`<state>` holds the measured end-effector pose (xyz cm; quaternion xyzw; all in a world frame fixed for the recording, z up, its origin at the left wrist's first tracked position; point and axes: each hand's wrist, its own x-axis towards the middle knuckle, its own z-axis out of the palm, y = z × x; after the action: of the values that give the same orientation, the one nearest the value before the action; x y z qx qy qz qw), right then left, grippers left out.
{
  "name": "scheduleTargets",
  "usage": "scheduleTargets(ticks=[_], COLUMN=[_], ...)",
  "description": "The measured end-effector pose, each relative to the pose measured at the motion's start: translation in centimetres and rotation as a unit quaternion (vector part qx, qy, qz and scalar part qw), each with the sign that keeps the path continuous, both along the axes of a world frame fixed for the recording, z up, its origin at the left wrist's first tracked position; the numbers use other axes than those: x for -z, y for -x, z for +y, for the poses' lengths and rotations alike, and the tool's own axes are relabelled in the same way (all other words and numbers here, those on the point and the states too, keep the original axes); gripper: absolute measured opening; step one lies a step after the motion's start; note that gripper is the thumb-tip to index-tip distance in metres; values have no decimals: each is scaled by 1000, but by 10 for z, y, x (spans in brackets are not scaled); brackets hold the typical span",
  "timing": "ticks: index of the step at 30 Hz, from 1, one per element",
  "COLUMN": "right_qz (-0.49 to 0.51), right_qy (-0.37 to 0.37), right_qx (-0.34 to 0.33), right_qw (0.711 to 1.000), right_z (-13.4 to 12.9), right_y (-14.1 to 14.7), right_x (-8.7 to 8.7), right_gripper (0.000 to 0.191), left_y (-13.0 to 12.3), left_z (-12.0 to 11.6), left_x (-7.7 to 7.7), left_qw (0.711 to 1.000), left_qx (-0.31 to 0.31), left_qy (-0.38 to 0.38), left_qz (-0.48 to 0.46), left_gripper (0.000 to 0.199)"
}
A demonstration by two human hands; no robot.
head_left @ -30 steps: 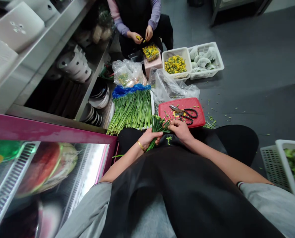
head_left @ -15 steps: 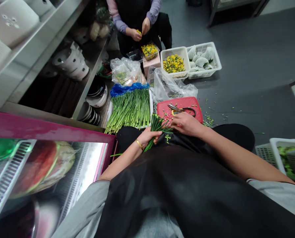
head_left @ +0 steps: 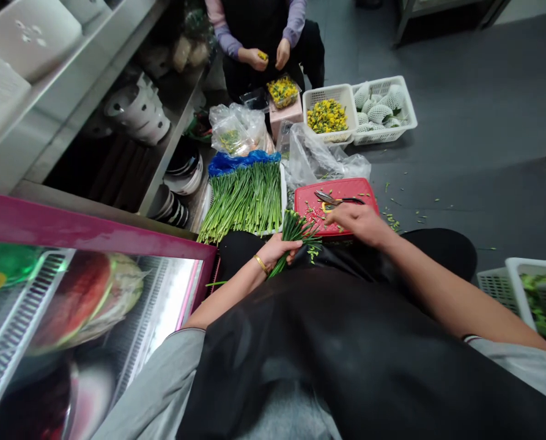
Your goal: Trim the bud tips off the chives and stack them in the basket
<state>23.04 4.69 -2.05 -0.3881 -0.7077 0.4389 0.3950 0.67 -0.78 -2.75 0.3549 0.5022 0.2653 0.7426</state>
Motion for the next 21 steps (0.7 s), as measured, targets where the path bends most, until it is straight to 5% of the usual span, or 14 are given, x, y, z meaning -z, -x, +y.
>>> scheduleTargets(ticks=[4, 8, 11, 14, 17, 19, 21], right_qz=[-234, -323, -254, -69, 130, 133, 29], right_qy=[-281, -338, -264, -43, 168, 198, 123], right_qx=[-55, -67, -43, 54, 123, 60, 3], right_qw=[929, 881, 929, 995, 969, 969, 992], right_z=[-15, -19, -20, -14, -2, 4, 7], right_y=[21, 42, 49, 49, 36, 23, 14], right_x=[-5, 2, 12, 21, 22, 15, 6], right_gripper=[24, 23, 20, 23, 34, 41, 39], left_y=[-2, -2, 0, 2, 3, 3, 2], left_z=[2, 1, 0, -1, -1, -1, 0], left_x=[3, 2, 0, -1, -1, 0, 0], left_qw=[1000, 999, 999, 999, 998, 997, 996], left_qx=[11, 13, 8, 1, 2, 6, 14], left_qy=[10, 30, 30, 17, 21, 32, 42], left_qz=[6, -5, -32, -42, -54, -66, -74], left_gripper=[43, 44, 46, 48, 49, 48, 47])
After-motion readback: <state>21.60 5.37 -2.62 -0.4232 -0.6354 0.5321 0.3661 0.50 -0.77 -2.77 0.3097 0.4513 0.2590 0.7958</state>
